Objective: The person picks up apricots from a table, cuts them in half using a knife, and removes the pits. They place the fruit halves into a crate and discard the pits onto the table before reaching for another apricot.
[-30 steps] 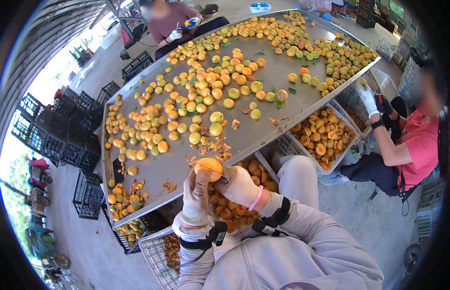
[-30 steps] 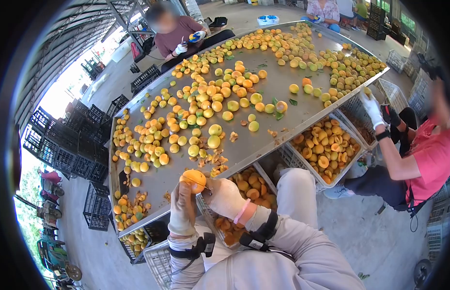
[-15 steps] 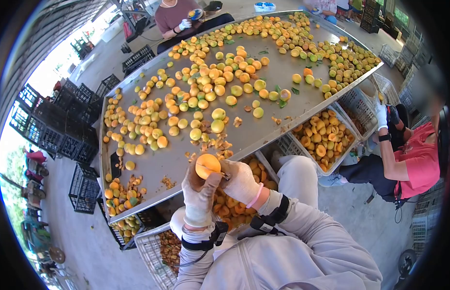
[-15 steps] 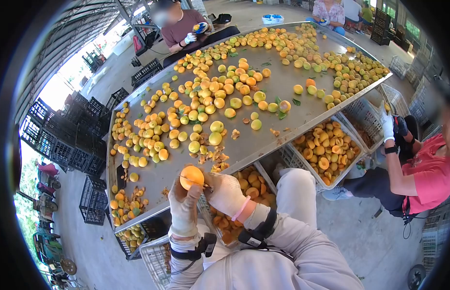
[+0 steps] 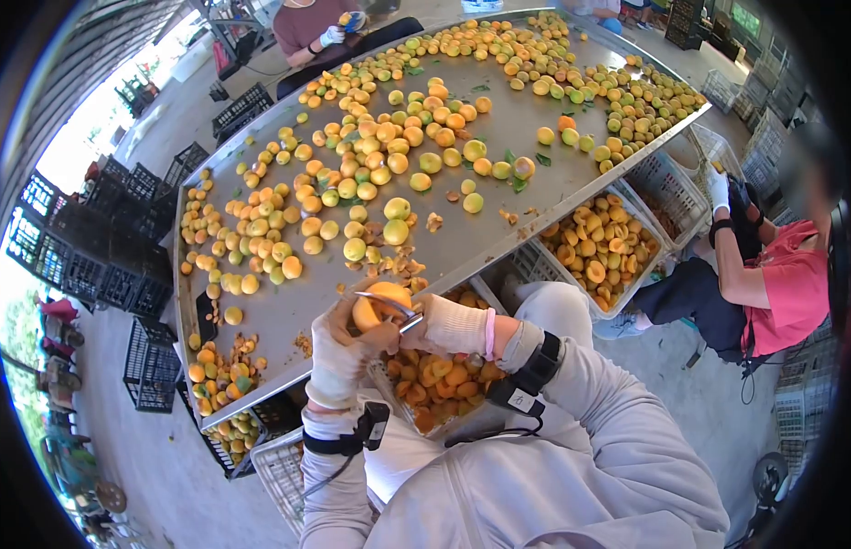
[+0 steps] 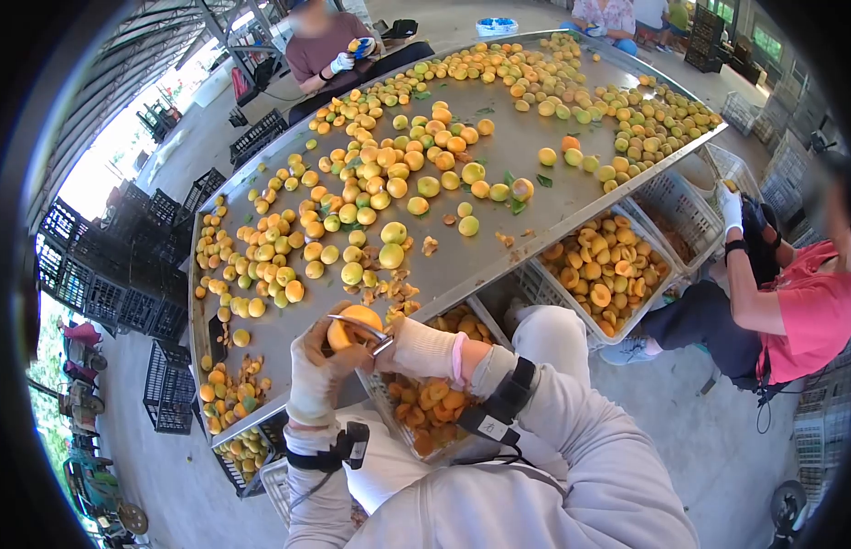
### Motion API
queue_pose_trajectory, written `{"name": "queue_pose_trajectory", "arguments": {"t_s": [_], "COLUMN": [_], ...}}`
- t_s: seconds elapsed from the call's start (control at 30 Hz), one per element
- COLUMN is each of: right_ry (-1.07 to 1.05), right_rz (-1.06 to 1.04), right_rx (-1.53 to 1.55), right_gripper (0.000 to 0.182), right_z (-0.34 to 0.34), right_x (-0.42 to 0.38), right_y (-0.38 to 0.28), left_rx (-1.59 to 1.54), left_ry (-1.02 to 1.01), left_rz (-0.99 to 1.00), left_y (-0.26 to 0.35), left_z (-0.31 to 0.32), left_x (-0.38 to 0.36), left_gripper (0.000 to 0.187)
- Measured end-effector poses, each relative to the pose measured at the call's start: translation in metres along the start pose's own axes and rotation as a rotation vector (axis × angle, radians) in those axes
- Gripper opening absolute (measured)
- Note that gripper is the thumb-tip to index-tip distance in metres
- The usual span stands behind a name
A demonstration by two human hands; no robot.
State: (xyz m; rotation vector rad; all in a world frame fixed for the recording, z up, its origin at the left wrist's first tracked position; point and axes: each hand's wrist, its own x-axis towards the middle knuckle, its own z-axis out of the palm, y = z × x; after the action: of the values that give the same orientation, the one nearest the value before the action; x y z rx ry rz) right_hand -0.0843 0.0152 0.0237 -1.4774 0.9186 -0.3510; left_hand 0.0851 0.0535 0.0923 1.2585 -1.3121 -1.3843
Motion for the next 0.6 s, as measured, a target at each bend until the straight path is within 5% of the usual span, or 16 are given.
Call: {"name": "queue_pose_trajectory", "arguments": {"t_s": [0.07,0.13,0.17,0.27,0.3,0.33,0.4,0.5,0.6], "right_ry": [-0.08,0.127,0.265,0.481,0.557,0.596,0.451,0.175,0.191], "right_rz": [0.047,0.013,0.087,-0.269,-0.301,-0.382,-0.368,-0.061,-0.17], "right_rx": [0.747,0.189,0.267,0.252,0.078,-0.119,-0.101,0.362,0.588], "right_gripper": [0.015,0.016,0.024,0.037,0.048,0.05,0.037,0.022,0.013], "right_z": [-0.005,-0.015,-0.019,-0.006,-0.001,0.002,-0.001,-0.015,-0.015], "right_x": [-0.004,-0.033,-0.048,-0.033,-0.027,-0.01,-0.004,-0.01,0.003], "right_y": [0.006,-0.012,-0.04,-0.028,-0.032,-0.024,-0.022,-0.032,-0.003], "left_rx": [-0.398,-0.783,-0.599,-0.058,0.334,0.227,0.013,-0.366,-0.676], "left_ry": [0.073,0.204,0.211,0.206,0.174,0.134,0.066,0.082,0.042], "left_rz": [0.074,0.119,0.115,0.066,0.245,0.207,0.127,-0.025,-0.135], "left_y": [-0.028,-0.038,-0.039,-0.048,-0.055,-0.054,-0.044,-0.054,-0.081], "left_z": [-0.012,-0.02,-0.021,-0.015,-0.01,-0.004,0.004,-0.003,-0.016], "left_x": [0.011,0.013,0.014,0.013,0.013,0.01,0.001,-0.006,-0.004], "left_gripper": [0.053,0.053,0.054,0.058,0.062,0.062,0.062,0.052,0.043]}}
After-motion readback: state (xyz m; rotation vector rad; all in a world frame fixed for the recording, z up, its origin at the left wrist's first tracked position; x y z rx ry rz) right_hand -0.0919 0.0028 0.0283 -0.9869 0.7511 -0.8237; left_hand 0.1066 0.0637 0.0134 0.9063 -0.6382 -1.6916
